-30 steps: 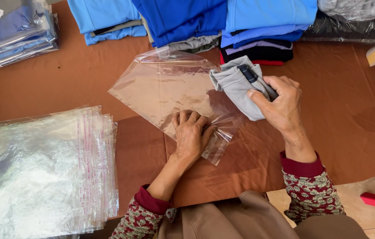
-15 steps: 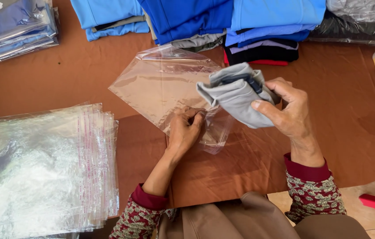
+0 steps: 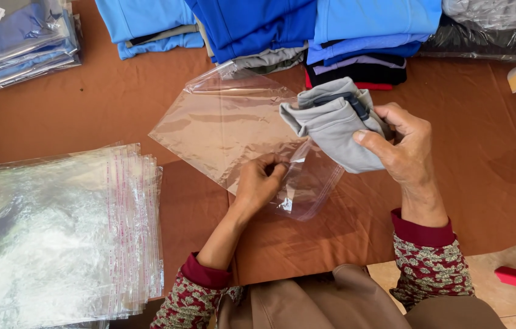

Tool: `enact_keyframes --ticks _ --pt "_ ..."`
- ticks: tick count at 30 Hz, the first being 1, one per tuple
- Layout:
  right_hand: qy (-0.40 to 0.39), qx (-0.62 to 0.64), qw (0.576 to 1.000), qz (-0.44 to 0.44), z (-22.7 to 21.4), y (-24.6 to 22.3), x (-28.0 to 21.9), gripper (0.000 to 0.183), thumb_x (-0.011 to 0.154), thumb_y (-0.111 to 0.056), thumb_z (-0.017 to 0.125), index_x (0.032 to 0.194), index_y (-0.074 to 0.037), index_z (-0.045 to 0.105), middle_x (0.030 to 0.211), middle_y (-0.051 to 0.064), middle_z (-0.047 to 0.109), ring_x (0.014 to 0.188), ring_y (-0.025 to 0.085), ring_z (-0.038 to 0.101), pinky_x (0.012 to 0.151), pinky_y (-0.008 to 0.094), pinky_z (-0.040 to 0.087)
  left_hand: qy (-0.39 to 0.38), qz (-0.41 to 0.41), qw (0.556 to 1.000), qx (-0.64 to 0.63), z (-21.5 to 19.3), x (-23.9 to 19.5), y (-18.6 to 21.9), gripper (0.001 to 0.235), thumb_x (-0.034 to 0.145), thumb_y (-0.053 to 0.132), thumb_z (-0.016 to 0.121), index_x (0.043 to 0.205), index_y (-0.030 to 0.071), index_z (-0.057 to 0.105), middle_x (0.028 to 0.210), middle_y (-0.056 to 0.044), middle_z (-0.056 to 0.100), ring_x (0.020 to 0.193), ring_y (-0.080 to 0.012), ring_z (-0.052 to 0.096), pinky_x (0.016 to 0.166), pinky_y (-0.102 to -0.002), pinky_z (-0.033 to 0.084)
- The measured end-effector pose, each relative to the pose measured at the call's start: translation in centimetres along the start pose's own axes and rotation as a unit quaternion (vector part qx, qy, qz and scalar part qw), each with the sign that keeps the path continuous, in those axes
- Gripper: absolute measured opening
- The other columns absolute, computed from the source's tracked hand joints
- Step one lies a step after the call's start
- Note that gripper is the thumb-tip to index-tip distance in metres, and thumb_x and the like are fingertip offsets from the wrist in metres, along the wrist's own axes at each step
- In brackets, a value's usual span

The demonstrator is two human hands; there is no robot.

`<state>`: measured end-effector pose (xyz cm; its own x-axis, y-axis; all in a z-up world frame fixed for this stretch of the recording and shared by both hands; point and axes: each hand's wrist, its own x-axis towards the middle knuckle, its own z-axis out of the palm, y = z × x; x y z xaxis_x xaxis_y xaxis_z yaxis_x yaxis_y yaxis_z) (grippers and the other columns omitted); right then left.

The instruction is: Packaging folded underwear into clear plastic bags at a packaging station

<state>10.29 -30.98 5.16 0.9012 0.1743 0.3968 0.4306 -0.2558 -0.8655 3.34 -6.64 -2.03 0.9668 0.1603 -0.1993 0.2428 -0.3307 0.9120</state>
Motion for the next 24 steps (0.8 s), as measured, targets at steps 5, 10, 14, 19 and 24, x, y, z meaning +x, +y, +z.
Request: enact_keyframes --ticks 5,10,14,19,24 --pt "-0.048 0.016 0.998 -0.021 -0.6 0.2 -0.2 0.026 0.078 -0.011 0.085 0.099 -0.002 0.072 0.085 0.005 0.058 0.079 0.009 0.044 0.072 0.023 0.041 0.046 -0.031 0.994 -0.093 -0.4 0.2 0.8 0.013 0.083 0.022 0.069 0.085 0.023 0.081 0.053 -0.001 0.066 0.056 -0.0118 0.066 0.054 -0.025 0.055" --pt "-0.079 0.003 0.995 -0.061 -0.8 2.0 -1.3 0.026 0.077 -0.014 0.085 0.096 -0.002 0.072 0.092 0.008 0.066 0.086 0.012 0.051 0.084 0.026 0.042 0.091 -0.012 0.972 -0.218 -0.8 -0.1 1.8 0.013 0.087 0.011 0.066 0.089 0.009 0.079 0.052 -0.003 0.060 0.053 -0.0078 0.057 0.052 -0.020 0.050" --pt "-0.073 -0.098 0.982 -0.143 -0.3 2.4 -2.4 0.028 0.073 -0.009 0.084 0.095 0.001 0.070 0.089 0.014 0.070 0.087 0.026 0.066 0.094 0.035 0.042 0.135 0.081 0.963 -0.219 -0.8 -0.1 1.7 0.012 0.086 0.009 0.070 0.094 0.006 0.078 0.068 -0.008 0.065 0.066 -0.0092 0.057 0.062 -0.025 0.055" --pt "-0.062 -0.197 0.960 -0.189 -0.4 2.2 -3.2 0.029 0.072 -0.011 0.084 0.096 0.000 0.072 0.086 0.012 0.072 0.087 0.027 0.069 0.096 0.039 0.042 0.164 0.233 0.948 -0.144 -1.4 -0.8 3.1 0.011 0.087 0.006 0.072 0.095 0.007 0.080 0.080 -0.011 0.065 0.073 -0.0129 0.061 0.064 -0.029 0.055" --pt "-0.066 -0.190 0.951 -0.233 1.3 0.2 -3.6 0.028 0.077 -0.014 0.083 0.098 0.000 0.072 0.088 0.012 0.073 0.087 0.030 0.069 0.091 0.043 0.043 0.166 0.317 0.933 -0.034 -1.6 -1.8 5.0 0.011 0.088 0.013 0.071 0.095 0.013 0.079 0.092 -0.009 0.067 0.086 -0.0274 0.065 0.080 -0.035 0.054"
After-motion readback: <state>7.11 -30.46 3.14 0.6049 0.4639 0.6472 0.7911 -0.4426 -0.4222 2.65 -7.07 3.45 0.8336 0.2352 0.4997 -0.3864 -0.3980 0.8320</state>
